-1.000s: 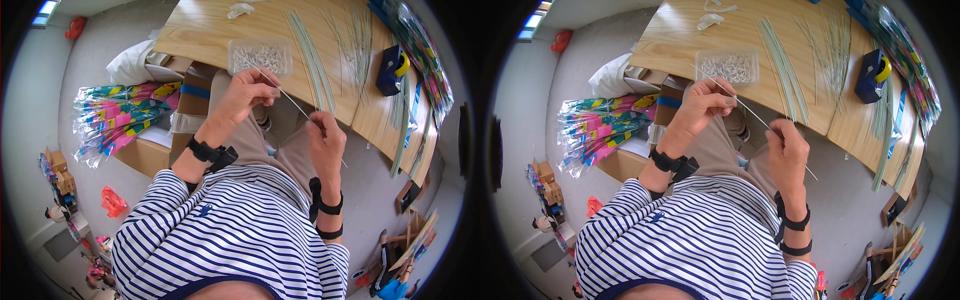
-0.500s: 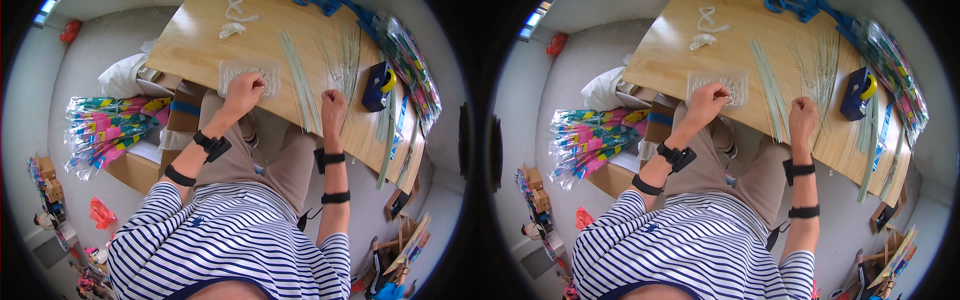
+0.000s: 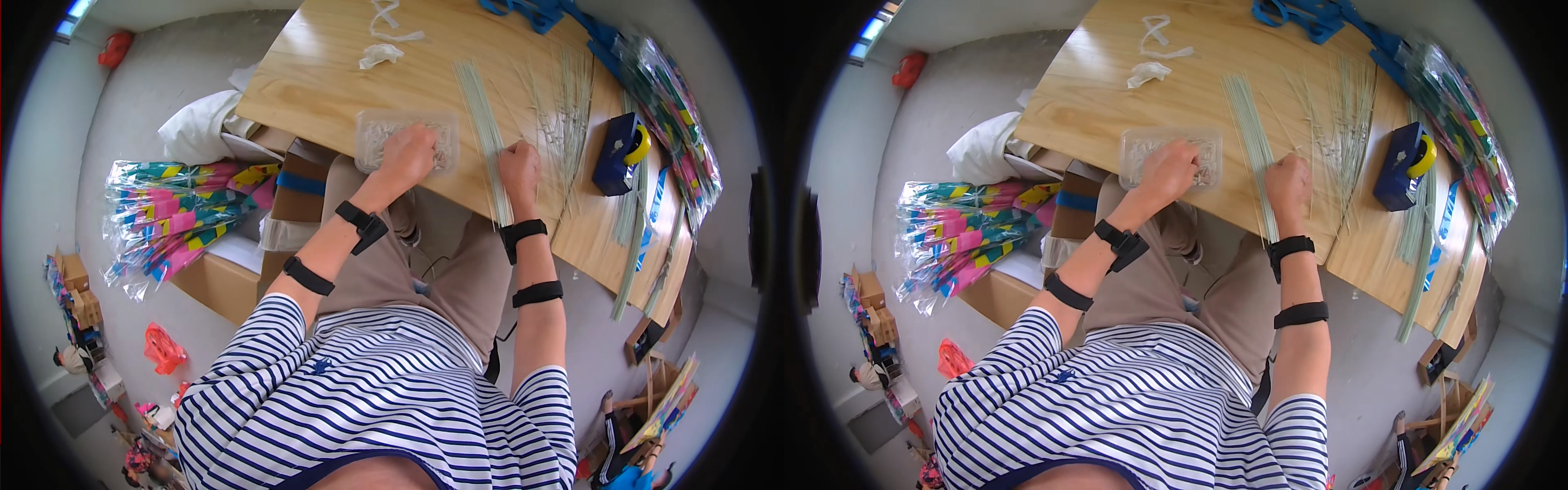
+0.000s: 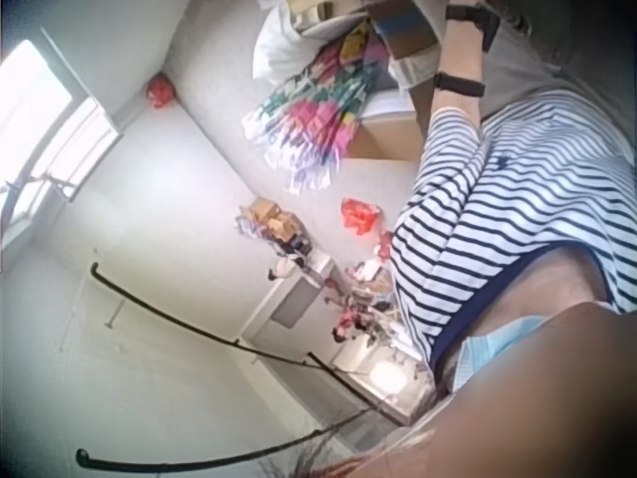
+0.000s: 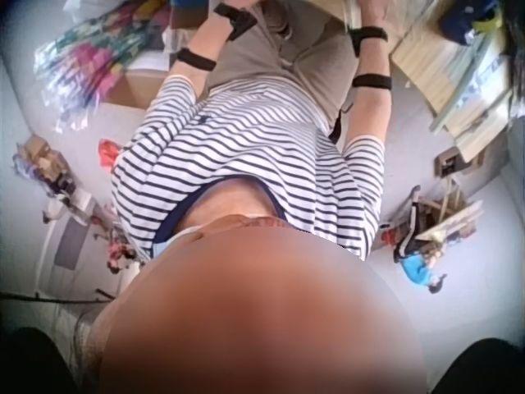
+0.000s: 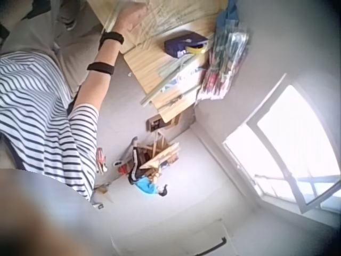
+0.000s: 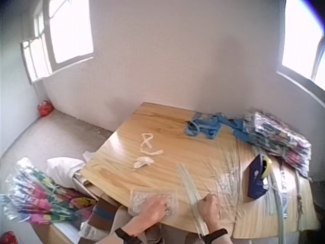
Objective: Attaching small white plastic clips to thin green sticks at a workspace table.
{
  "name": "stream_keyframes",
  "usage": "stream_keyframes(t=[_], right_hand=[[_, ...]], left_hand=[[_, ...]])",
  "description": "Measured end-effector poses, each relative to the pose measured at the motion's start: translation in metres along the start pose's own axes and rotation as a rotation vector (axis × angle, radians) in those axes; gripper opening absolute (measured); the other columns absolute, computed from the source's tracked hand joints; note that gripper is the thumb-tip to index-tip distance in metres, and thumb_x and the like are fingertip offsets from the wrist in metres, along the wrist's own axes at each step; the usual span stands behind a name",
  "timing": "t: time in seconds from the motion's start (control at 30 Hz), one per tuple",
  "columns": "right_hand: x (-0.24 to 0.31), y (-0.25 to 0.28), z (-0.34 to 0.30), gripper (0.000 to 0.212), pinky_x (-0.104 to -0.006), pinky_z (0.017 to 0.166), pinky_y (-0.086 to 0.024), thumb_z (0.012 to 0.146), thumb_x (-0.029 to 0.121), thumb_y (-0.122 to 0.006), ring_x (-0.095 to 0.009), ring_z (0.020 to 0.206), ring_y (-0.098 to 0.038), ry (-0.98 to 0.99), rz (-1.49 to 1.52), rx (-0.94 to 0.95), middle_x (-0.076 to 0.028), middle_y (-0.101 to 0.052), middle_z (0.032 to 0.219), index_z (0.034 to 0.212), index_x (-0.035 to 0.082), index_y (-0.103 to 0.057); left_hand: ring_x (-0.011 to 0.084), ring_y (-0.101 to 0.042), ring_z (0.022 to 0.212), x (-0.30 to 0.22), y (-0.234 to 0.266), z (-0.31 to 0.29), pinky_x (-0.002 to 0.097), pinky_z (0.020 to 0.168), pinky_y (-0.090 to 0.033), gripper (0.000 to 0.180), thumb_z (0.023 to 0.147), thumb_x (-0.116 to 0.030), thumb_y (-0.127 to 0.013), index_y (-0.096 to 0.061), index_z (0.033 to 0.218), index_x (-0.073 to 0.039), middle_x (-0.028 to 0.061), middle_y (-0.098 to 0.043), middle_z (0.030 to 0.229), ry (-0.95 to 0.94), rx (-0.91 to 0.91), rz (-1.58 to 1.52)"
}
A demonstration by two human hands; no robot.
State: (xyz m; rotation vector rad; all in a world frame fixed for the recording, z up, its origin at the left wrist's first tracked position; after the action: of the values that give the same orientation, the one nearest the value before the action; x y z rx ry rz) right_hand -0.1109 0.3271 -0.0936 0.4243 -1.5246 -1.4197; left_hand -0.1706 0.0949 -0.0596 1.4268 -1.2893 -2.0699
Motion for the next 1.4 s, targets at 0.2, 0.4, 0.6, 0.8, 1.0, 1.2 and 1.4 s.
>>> stream_keyframes(t=[0.2, 0.4, 0.6, 0.8, 1.0, 1.2, 1.4], right_hand=[[0.000, -0.006, 0.004, 0.013, -0.0470, 0.075, -0.050, 0.077, 0.013, -0.061, -0.038, 0.082, -0.064, 0.079, 0.005, -0.061, -0.019, -0.067, 0.080, 0.073, 0.002, -0.066], [0.008, 0.002, -0.003, 0.011, -0.0478, 0.071, -0.050, 0.076, 0.012, -0.060, -0.040, 0.078, -0.063, 0.231, -0.044, -0.188, -0.020, -0.066, 0.079, 0.072, 0.002, -0.064], [0.013, -0.006, 0.001, 0.006, -0.0492, 0.068, -0.051, 0.071, 0.008, -0.059, -0.041, 0.078, -0.063, 0.286, -0.034, -0.027, -0.021, -0.066, 0.080, 0.070, 0.004, -0.063], [0.033, 0.008, -0.002, 0.010, -0.0460, 0.075, -0.051, 0.075, 0.007, -0.057, -0.040, 0.084, -0.063, 0.220, -0.208, 0.068, -0.023, -0.065, 0.088, 0.080, -0.001, -0.062], [0.020, 0.028, -0.001, 0.012, -0.0465, 0.075, -0.050, 0.076, -0.001, -0.057, -0.037, 0.088, -0.062, 0.186, -0.090, -0.072, -0.024, -0.064, 0.092, 0.087, -0.004, -0.061], [0.075, 0.067, -0.052, 0.012, -0.0292, 0.056, -0.042, 0.084, 0.009, -0.066, -0.014, 0.063, -0.053, -0.073, 0.894, 0.300, -0.009, -0.063, 0.076, 0.087, -0.002, -0.063], [0.114, 0.088, -0.103, 0.012, -0.0171, 0.046, -0.026, 0.091, 0.011, -0.064, 0.000, 0.052, -0.037, -0.197, 1.307, 0.574, -0.001, -0.061, 0.074, 0.091, -0.001, -0.063]], left_hand=[[0.0357, -0.061, 0.084, 0.011, 0.002, 0.000, 0.0444, 0.072, -0.049, 0.007, 0.080, -0.007, -0.057, -0.062, 0.085, -0.005, 0.0146, -0.063, 0.085, -0.009, -0.098, -0.036], [0.0227, -0.067, 0.067, 0.040, 0.024, 0.005, 0.0335, 0.056, -0.051, 0.002, 0.083, 0.000, -0.058, -0.058, 0.085, -0.001, 0.0143, -0.066, 0.078, 0.246, -0.111, -0.619], [0.0174, -0.067, 0.067, 0.045, 0.022, -0.010, 0.0271, 0.055, -0.055, 0.006, 0.085, 0.003, -0.061, -0.057, 0.089, 0.001, 0.0125, -0.066, 0.080, 0.475, -0.012, -1.244], [0.0179, -0.068, 0.070, 0.043, 0.026, -0.021, 0.0261, 0.063, -0.057, 0.013, 0.086, 0.002, -0.063, -0.061, 0.099, 0.002, 0.0110, -0.067, 0.084, 0.518, 0.012, -1.424], [0.0129, -0.066, 0.071, 0.027, 0.025, -0.024, 0.0234, 0.063, -0.056, 0.010, 0.086, -0.002, -0.067, -0.065, 0.096, -0.001, 0.0060, -0.067, 0.083, 0.480, 0.092, -1.517], [0.0101, -0.061, 0.067, 0.002, 0.031, -0.042, 0.0213, 0.062, -0.052, 0.008, 0.087, -0.004, -0.069, -0.065, 0.094, -0.003, 0.0042, -0.066, 0.081, 0.396, 0.096, -1.611], [0.0089, -0.061, 0.070, -0.053, 0.035, -0.059, 0.0214, 0.064, -0.051, 0.008, 0.085, -0.003, -0.070, -0.065, 0.092, -0.003, 0.0029, -0.066, 0.081, 0.322, 0.154, -1.618]])
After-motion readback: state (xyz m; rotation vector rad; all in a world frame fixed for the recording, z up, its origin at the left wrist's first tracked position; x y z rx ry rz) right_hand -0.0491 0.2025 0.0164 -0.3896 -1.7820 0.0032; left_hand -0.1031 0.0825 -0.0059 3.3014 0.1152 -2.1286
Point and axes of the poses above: each hand's wrist, its own z-axis towards the middle knuckle, its own y-axis out of the back of the hand, x = y × z, the point moved 8 cm from there along z, towards the middle knuckle
